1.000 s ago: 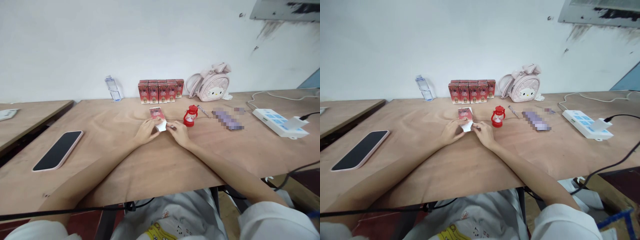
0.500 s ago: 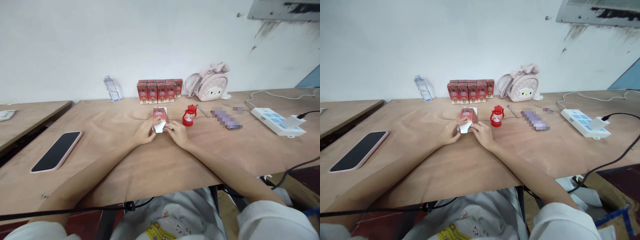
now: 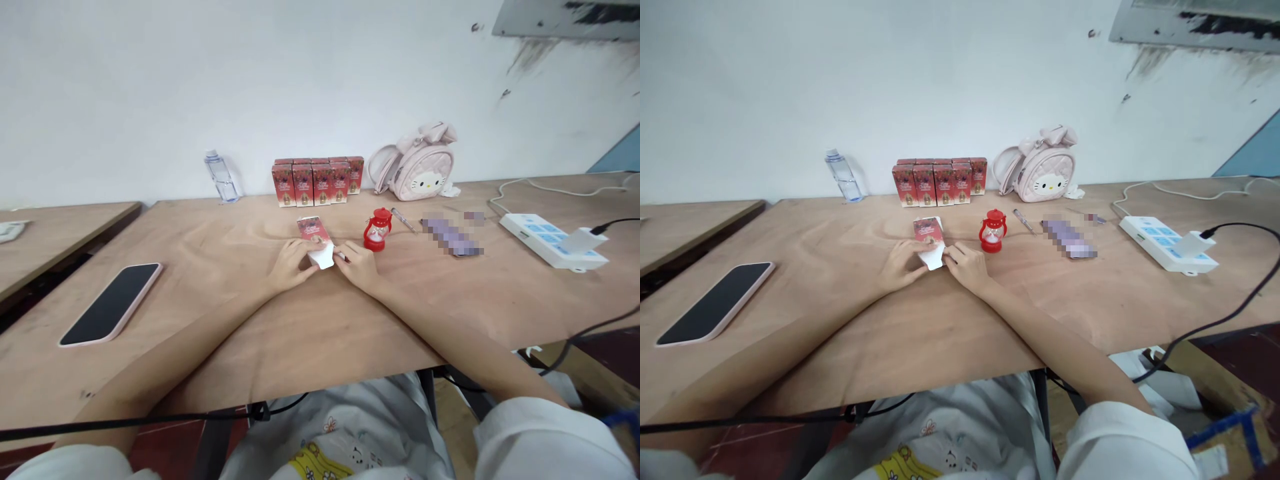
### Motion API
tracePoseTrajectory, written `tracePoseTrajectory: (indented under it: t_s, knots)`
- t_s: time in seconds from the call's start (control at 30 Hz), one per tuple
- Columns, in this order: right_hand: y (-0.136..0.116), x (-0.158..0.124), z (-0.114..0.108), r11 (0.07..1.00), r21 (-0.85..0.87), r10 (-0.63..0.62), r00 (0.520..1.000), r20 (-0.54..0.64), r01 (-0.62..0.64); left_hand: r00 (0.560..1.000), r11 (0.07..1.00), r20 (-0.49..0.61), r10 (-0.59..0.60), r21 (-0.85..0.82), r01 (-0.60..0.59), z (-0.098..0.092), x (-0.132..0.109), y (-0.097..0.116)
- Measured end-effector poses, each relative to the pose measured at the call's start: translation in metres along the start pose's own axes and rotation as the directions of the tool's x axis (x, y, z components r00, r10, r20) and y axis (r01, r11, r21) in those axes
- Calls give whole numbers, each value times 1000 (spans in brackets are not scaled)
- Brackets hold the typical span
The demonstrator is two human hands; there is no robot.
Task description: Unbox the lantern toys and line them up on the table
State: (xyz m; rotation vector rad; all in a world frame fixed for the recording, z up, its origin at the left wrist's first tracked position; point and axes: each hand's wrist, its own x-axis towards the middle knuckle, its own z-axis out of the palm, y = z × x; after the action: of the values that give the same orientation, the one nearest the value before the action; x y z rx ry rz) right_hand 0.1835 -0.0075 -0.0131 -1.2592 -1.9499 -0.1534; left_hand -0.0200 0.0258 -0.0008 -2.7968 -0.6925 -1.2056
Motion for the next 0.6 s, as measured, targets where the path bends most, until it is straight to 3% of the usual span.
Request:
tracePoseTrajectory:
  t_s: [0.43, 0.6]
  knots:
    - [-2, 1, -5, 981, 183, -41, 994, -98, 58, 990, 999, -134, 40, -30, -45, -1, 2, 1]
    - [6, 5, -4, 956, 222, -178, 981, -83, 192, 993, 998, -107, 46, -37, -50, 0, 1, 1]
